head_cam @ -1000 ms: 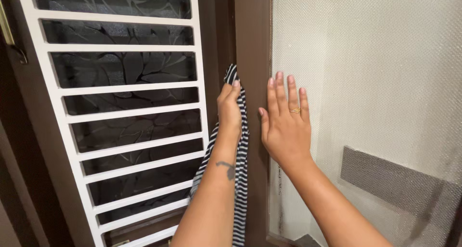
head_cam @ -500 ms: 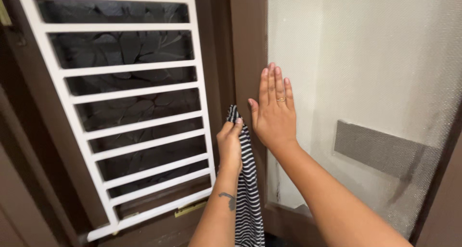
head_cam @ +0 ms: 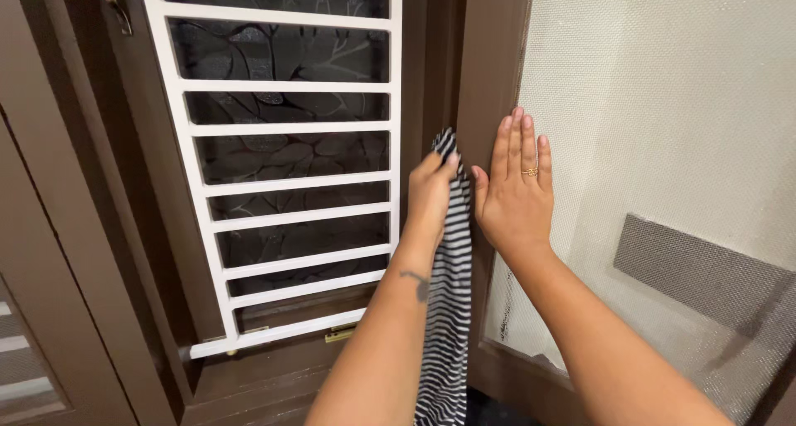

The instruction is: The person cleans a brown double window with white grilles using a striped cloth. They wipe the frames, handles, and mesh screens, occasionally dipping the cloth into a bucket of water to wet it before continuing to clean the window surfaces.

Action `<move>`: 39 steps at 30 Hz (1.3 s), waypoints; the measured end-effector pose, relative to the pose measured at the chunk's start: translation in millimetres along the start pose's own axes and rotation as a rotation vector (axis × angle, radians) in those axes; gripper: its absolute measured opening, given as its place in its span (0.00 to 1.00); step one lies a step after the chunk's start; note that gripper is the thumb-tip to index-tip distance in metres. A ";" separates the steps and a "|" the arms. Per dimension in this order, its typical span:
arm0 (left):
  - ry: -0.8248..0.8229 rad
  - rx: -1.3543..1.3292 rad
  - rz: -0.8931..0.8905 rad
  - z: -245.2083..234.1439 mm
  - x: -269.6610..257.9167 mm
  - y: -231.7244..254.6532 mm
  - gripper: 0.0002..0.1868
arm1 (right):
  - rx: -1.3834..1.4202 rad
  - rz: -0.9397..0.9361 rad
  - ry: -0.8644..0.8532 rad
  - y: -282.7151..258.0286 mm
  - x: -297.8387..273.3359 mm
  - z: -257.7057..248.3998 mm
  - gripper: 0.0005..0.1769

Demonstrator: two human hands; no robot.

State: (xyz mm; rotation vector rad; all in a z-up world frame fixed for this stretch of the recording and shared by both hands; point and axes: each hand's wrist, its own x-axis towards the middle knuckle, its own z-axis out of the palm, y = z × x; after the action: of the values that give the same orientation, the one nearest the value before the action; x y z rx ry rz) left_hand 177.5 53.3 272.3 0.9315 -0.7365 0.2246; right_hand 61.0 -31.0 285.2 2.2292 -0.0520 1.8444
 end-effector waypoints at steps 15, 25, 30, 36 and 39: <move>0.134 -0.129 -0.135 -23.4 -80.6 -61.3 0.08 | 0.016 0.000 -0.056 3.6 -5.9 9.9 0.42; 0.194 -0.239 -0.342 -68.8 -167.7 -109.7 0.05 | 0.095 -0.057 -0.057 1.1 -9.7 -3.9 0.41; 0.228 -0.156 -0.337 -74.4 -180.2 -120.1 0.08 | 0.133 -0.007 -0.219 -7.2 -18.0 -12.4 0.38; 0.206 -0.048 -0.357 -83.6 -191.7 -123.6 0.08 | 0.145 -0.052 -0.213 -14.2 -75.8 -4.3 0.43; 0.195 -0.056 -0.350 -85.1 -194.1 -124.6 0.09 | 0.154 -0.043 -0.248 -17.7 -116.1 5.4 0.45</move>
State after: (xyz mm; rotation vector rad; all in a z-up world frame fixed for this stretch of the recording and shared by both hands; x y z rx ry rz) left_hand 134.3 71.9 31.0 0.9537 -0.3894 -0.0137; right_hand 46.2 -30.0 168.6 2.5323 0.0963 1.5891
